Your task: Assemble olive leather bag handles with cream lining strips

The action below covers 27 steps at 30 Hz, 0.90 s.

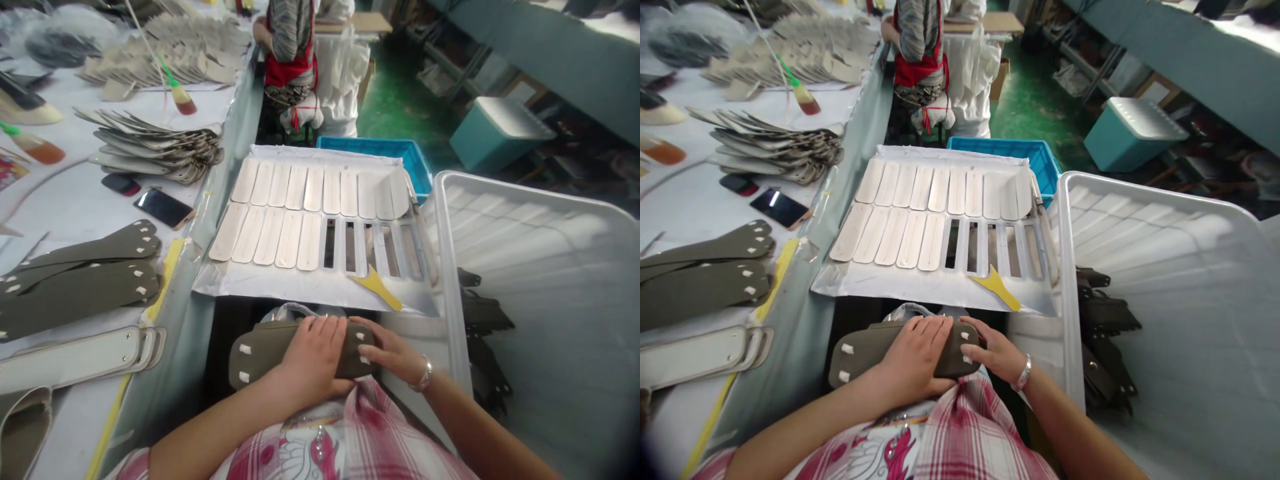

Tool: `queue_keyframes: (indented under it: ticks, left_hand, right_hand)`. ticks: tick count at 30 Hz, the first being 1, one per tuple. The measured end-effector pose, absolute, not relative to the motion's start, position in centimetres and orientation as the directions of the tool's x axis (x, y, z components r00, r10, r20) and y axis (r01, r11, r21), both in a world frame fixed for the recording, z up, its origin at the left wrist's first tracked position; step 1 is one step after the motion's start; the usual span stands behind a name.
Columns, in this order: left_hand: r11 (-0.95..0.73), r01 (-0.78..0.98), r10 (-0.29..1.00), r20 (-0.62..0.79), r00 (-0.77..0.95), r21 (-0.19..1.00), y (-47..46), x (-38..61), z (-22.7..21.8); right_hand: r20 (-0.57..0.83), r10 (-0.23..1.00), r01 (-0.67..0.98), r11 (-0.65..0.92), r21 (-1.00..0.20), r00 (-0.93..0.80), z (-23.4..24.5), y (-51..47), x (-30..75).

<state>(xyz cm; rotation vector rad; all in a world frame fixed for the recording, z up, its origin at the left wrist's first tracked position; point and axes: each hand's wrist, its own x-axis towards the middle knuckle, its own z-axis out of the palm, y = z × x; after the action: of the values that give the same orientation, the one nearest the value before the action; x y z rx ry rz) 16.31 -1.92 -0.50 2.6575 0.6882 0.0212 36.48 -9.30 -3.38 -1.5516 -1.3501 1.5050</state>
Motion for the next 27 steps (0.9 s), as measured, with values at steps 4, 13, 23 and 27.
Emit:
queue_keyframes:
  ticks: [4, 13, 23, 27]
  left_hand:
    - [-0.789, 0.457, 0.461, -0.097, 0.882, 0.412, -2.1, 19.0, -0.7]
    - [-0.771, 0.489, 0.474, -0.146, 0.868, 0.408, -1.9, 19.6, 0.0]
    - [-0.833, 0.401, 0.431, -0.007, 0.902, 0.382, -2.0, 18.5, -0.2]
    - [-0.918, 0.312, 0.357, 0.169, 0.918, 0.247, -1.6, 11.9, 0.8]
  right_hand:
    - [-0.351, 0.924, 0.032, -0.351, -0.936, -0.152, -4.1, -9.4, 36.3]
    - [-0.389, 0.916, -0.117, -0.399, -0.909, -0.103, -5.6, -9.8, 36.4]
    - [-0.282, 0.959, -0.041, -0.281, -0.959, 0.028, -5.8, -10.5, 35.6]
    - [-0.300, 0.954, 0.109, -0.300, -0.948, 0.019, -4.4, -10.5, 35.5]
